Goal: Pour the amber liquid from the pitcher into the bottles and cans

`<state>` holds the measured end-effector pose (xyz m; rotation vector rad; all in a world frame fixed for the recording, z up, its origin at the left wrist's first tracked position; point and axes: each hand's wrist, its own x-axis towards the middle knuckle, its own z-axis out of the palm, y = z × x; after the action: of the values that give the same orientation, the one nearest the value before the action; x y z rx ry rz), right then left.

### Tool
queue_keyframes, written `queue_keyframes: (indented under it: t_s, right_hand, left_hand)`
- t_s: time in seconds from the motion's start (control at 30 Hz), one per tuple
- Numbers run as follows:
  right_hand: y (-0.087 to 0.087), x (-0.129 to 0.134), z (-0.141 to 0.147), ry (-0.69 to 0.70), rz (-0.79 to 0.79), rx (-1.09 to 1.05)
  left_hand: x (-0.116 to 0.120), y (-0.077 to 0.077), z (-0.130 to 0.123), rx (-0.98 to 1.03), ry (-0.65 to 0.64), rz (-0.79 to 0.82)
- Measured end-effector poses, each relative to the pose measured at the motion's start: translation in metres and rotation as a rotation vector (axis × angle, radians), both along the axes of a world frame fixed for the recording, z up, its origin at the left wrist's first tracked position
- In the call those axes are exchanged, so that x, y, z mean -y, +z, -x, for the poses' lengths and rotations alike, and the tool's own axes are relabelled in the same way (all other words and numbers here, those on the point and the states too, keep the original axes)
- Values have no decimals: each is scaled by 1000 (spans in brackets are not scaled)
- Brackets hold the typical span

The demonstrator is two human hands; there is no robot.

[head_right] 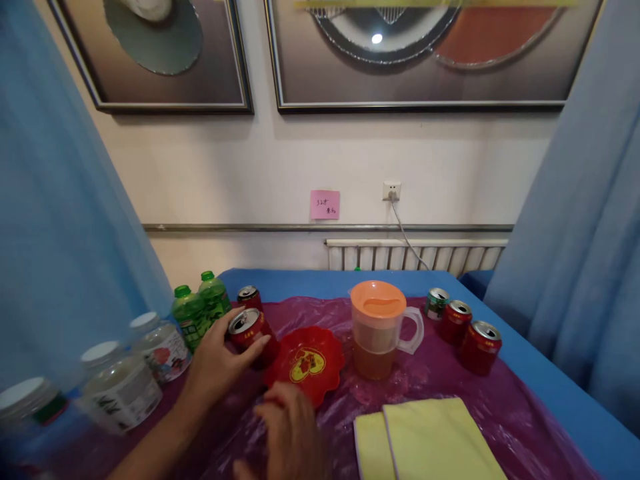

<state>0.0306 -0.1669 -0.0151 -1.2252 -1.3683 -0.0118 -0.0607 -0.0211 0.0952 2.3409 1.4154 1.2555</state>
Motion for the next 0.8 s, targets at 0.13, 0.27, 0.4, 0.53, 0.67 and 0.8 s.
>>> queue_keyframes:
  t_s: [0.13, 0.27, 0.4, 0.53, 0.67, 0.8]
  right_hand:
    - [32, 2, -45, -19, 48, -36]
    - [28, -3, -56, 50, 130, -262]
    - [32, 13, -72, 295, 194, -548]
    - [47, 35, -91, 726, 210, -805]
    - [46, 40, -99, 767, 266, -913]
    - [15, 38, -107, 592, 303, -865]
  left_hand:
    - [55, 12, -26, 30, -153, 102]
    - [81, 1, -45, 103, -298, 189]
    - [77, -15, -42, 205, -576, 476]
    - [69, -18, -35, 201, -894, 833]
    - [69, -14, -41, 194, -967, 891]
    - [61, -12, -52, 265, -905, 818]
